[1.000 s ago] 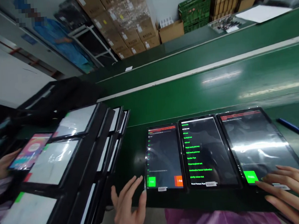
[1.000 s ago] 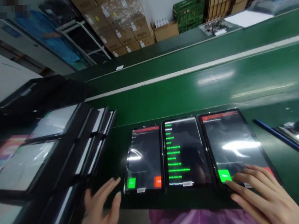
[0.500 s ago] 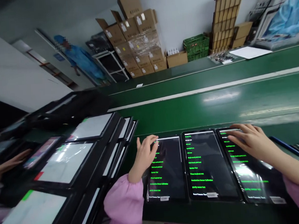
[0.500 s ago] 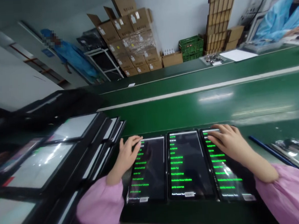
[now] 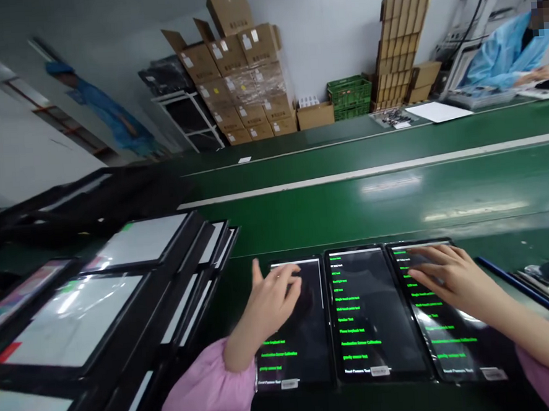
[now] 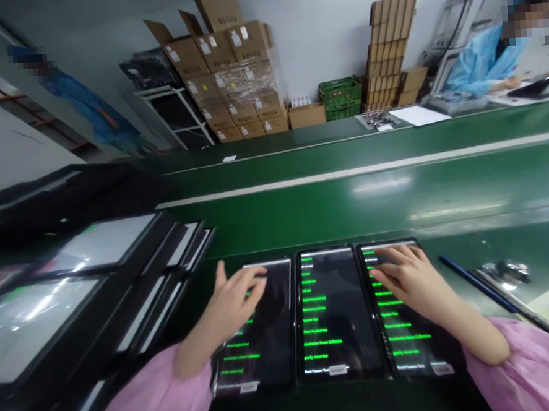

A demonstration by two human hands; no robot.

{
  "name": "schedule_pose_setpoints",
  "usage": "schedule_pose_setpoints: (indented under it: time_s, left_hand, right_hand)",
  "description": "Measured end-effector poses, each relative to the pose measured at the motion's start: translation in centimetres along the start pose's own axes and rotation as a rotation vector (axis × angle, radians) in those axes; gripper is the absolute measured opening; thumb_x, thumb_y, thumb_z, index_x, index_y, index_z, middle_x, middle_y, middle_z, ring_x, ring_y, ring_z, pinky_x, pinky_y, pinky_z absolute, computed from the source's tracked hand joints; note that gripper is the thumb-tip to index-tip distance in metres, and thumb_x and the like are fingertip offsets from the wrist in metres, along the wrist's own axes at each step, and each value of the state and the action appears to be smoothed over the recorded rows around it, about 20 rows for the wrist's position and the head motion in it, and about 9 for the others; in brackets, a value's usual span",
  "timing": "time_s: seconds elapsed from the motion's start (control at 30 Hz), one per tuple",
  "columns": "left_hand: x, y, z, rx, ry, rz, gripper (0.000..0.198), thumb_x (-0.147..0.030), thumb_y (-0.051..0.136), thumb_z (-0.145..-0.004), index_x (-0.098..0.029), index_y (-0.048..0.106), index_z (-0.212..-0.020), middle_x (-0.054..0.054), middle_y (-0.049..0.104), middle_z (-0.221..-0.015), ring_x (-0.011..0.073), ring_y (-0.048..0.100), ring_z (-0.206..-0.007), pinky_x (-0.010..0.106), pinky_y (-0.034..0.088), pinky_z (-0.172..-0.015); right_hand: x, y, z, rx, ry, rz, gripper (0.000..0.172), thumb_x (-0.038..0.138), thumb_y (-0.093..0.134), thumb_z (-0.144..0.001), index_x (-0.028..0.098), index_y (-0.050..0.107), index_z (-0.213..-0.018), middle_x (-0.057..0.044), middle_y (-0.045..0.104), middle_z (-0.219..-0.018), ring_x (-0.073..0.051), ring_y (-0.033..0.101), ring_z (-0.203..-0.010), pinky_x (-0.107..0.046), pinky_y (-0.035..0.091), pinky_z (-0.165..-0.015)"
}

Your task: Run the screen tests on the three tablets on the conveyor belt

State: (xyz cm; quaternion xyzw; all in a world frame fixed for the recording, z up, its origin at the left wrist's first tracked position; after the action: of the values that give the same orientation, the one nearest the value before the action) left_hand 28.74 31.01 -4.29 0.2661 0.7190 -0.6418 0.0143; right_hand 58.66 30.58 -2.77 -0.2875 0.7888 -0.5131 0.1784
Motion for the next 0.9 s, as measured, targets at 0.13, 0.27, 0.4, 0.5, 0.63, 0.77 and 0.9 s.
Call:
schedule_pose_setpoints:
  time_s: [0.13,0.27,0.4,0.5,0.63,0.77,0.9]
  left_hand:
    - [-4.4,3.7,-3.9,0.118,0.156,0.041,0.026,-0.025,0.047,-0.103,-0.026,0.062,-0.125,0.008,0.075,-0.132,0.0282,0.065,-0.136,0.078,0.012,-0.127]
    - [-6.3,5.5,-4.7,0.140,0.208,0.068,0.022,-0.021,0.050,-0.101,-0.023,0.065,-0.118,0.009,0.078,-0.125,0.0312,0.062,-0.139,0.080,0.009,-0.126]
    - [-5.8,4.0,-1.3,0.149,0.280,0.119,0.021,-0.023,0.048,-0.103,-0.026,0.068,-0.108,0.002,0.081,-0.114,0.0240,0.074,-0.122,0.071,0.001,-0.131]
    - [-1.8,1.5,0.4,0.081,0.171,0.124,0.027,-0.025,0.046,-0.104,-0.028,0.068,-0.119,0.003,0.079,-0.124,0.0261,0.073,-0.124,0.075,0.003,-0.128]
    - [4.2,-0.5,1.7,-0.001,-0.055,0.052,0.028,-0.027,0.044,-0.104,-0.027,0.065,-0.123,0.007,0.079,-0.127,0.0305,0.071,-0.128,0.084,0.013,-0.123]
    - [6.2,-0.4,2.6,-0.044,-0.126,-0.021,0.029,-0.025,0.043,-0.103,-0.026,0.065,-0.123,0.009,0.079,-0.126,0.0315,0.070,-0.129,0.086,0.016,-0.121]
    - [6.6,0.4,2.7,-0.066,-0.130,-0.058,0.029,-0.024,0.045,-0.102,-0.026,0.067,-0.121,0.009,0.078,-0.128,0.0322,0.069,-0.131,0.085,0.016,-0.121]
  right_hand:
    - [-1.8,1.0,-0.8,0.037,0.120,0.055,0.056,0.049,0.032,-0.114,0.028,0.083,-0.108,-0.013,0.078,-0.114,-0.031,0.073,-0.101,-0.045,0.061,-0.079]
    - [-2.1,2.0,-0.8,0.053,0.113,0.116,0.052,0.044,0.033,-0.114,0.027,0.083,-0.112,-0.013,0.078,-0.115,-0.031,0.073,-0.101,-0.044,0.062,-0.076]
    - [-1.9,2.2,0.1,0.053,0.112,0.156,0.050,0.042,0.034,-0.114,0.027,0.083,-0.112,-0.014,0.077,-0.120,-0.033,0.072,-0.108,-0.047,0.062,-0.082]
    - [-1.8,2.4,0.5,0.044,0.101,0.148,0.054,0.043,0.032,-0.114,0.028,0.083,-0.110,-0.014,0.077,-0.121,-0.034,0.072,-0.109,-0.050,0.061,-0.083]
    - [-2.2,3.1,1.0,0.028,0.064,0.101,0.055,0.047,0.030,-0.114,0.029,0.082,-0.114,-0.013,0.078,-0.119,-0.034,0.073,-0.106,-0.050,0.061,-0.080]
    - [-3.7,4.0,1.6,0.026,0.055,0.025,0.056,0.054,0.031,-0.112,0.032,0.082,-0.115,-0.013,0.078,-0.117,-0.035,0.074,-0.103,-0.049,0.060,-0.076]
    - [-3.0,3.2,1.0,-0.031,0.034,0.069,0.057,0.055,0.031,-0.112,0.031,0.083,-0.105,-0.014,0.078,-0.118,-0.038,0.074,-0.098,-0.055,0.060,-0.075]
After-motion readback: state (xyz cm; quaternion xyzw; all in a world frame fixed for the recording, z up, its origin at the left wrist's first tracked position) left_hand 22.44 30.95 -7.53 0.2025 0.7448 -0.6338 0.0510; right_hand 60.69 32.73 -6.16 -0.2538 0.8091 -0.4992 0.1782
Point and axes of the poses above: each hand's wrist, its own z-axis away from the middle knuckle, its own y-axis out of the palm, x = y × z, the point moved 10 cm from there along -z, towards the middle knuckle
